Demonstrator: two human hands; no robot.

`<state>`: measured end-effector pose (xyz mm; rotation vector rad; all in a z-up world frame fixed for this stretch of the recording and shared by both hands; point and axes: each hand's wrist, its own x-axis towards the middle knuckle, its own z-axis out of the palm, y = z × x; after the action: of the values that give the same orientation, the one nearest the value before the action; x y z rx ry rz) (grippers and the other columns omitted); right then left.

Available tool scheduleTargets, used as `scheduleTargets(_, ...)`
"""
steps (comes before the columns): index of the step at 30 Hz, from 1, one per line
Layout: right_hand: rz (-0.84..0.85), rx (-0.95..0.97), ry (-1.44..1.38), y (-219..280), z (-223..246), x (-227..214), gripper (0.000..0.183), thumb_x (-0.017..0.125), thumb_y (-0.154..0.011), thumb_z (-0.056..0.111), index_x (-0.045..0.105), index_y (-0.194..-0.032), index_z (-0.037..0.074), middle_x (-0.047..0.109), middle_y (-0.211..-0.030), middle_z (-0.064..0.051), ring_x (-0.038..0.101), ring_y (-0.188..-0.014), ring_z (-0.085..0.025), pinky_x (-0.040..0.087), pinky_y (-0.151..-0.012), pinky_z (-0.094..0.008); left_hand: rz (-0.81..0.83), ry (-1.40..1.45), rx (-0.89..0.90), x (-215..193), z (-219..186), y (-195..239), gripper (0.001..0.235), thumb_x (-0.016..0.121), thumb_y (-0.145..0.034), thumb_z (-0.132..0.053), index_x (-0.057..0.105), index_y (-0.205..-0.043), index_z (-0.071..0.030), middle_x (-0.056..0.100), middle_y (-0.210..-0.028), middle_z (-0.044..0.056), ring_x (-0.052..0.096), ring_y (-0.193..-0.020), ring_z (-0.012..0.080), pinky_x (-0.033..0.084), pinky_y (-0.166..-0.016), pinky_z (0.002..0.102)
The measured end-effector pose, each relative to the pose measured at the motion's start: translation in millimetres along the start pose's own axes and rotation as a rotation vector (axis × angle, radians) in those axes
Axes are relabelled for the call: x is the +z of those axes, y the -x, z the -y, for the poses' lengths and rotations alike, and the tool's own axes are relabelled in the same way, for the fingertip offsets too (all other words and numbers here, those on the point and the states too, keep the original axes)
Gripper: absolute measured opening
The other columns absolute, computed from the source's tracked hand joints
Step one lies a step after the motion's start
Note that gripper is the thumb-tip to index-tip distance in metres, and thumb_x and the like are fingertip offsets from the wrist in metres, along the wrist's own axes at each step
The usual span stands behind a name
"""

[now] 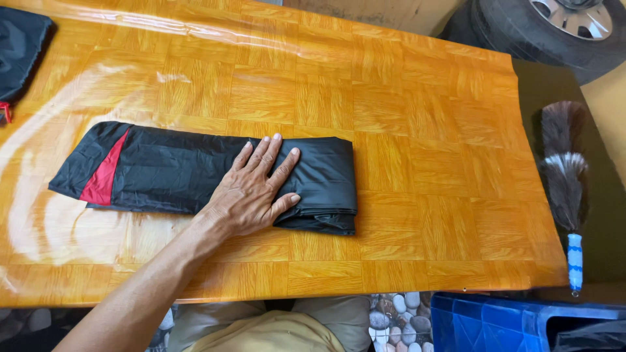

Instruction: The person folds a long black fabric item on a wooden table, rolling it into a compact bundle. They then secure the bundle using a red strap and place it into a small black pouch.

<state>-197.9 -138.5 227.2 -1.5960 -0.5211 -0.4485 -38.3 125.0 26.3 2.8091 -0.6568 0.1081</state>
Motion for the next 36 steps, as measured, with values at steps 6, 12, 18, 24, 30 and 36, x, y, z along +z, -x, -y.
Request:
scheduleTargets(6, 0.101, -0.003, 0.142, -32, -55, 20, 0.025, 0.052, -0.101, 0.004, 0.068, -0.118, -0.004, 0.065, -0.128, -0.022, 0.062, -0.124, -0.035, 0.051, -0.105, -0.045, 0.002, 0.019, -0.017, -1, -2, 1, 0.082, 0.034, -0.100, -0.067, 0.023, -0.165, -0.019, 0.020, -0.167, 0.025, 0.019, -0.154, 0.0417, 0.014, -0.122, 0.057)
scheduleTargets(12, 0.257, 0.061, 0.447, -60, -184, 42, 0.035, 0.044, -0.106, 0.013, 0.057, -0.133, -0.006, 0.048, -0.146, -0.028, 0.044, -0.138, -0.044, 0.036, -0.114, -0.057, 0.009, 0.024, 0.002, 1, 0, 1, 0.081, 0.034, -0.101, -0.066, 0.022, -0.165, -0.018, 0.019, -0.167, 0.024, 0.020, -0.153, 0.0418, 0.015, -0.121, 0.057)
scheduleTargets(18, 0.630, 0.301, 0.962, -63, -256, 79, 0.063, 0.032, -0.110, 0.040, 0.035, -0.155, -0.004, 0.026, -0.163, -0.031, 0.022, -0.153, -0.046, 0.016, -0.117, -0.071, 0.000, 0.039, -0.017, 5, 1, 2, 0.082, 0.035, -0.101, -0.065, 0.023, -0.164, -0.014, 0.021, -0.167, 0.024, 0.022, -0.153, 0.0417, 0.016, -0.121, 0.056)
scheduleTargets(24, 0.552, 0.181, 1.164, -42, -277, 91, 0.061, 0.037, -0.108, 0.038, 0.038, -0.154, -0.002, 0.033, -0.161, -0.027, 0.027, -0.152, -0.040, 0.017, -0.120, -0.064, -0.037, 0.032, -0.013, 11, 4, 2, 0.089, 0.041, -0.097, -0.062, 0.022, -0.164, -0.007, 0.020, -0.167, 0.027, 0.023, -0.153, 0.0411, 0.015, -0.122, 0.055)
scheduleTargets(30, 0.562, 0.171, 1.128, -41, -277, 84, 0.063, 0.037, -0.108, 0.037, 0.033, -0.157, -0.003, 0.025, -0.165, -0.028, 0.020, -0.154, -0.041, 0.012, -0.121, -0.066, -0.035, 0.021, 0.006, 2, 1, 3, 0.089, 0.040, -0.097, -0.062, 0.025, -0.162, -0.003, 0.023, -0.166, 0.027, 0.024, -0.152, 0.0430, 0.016, -0.122, 0.056)
scheduleTargets(36, 0.615, 0.216, 1.169, -37, -284, 83, 0.067, 0.036, -0.107, 0.041, 0.026, -0.160, 0.001, 0.016, -0.169, -0.024, 0.011, -0.157, -0.037, 0.004, -0.121, -0.067, -0.009, 0.027, 0.009, -9, -8, 7, 0.082, 0.035, -0.098, -0.069, 0.022, -0.165, -0.025, 0.020, -0.168, 0.017, 0.023, -0.150, 0.0472, 0.017, -0.120, 0.062)
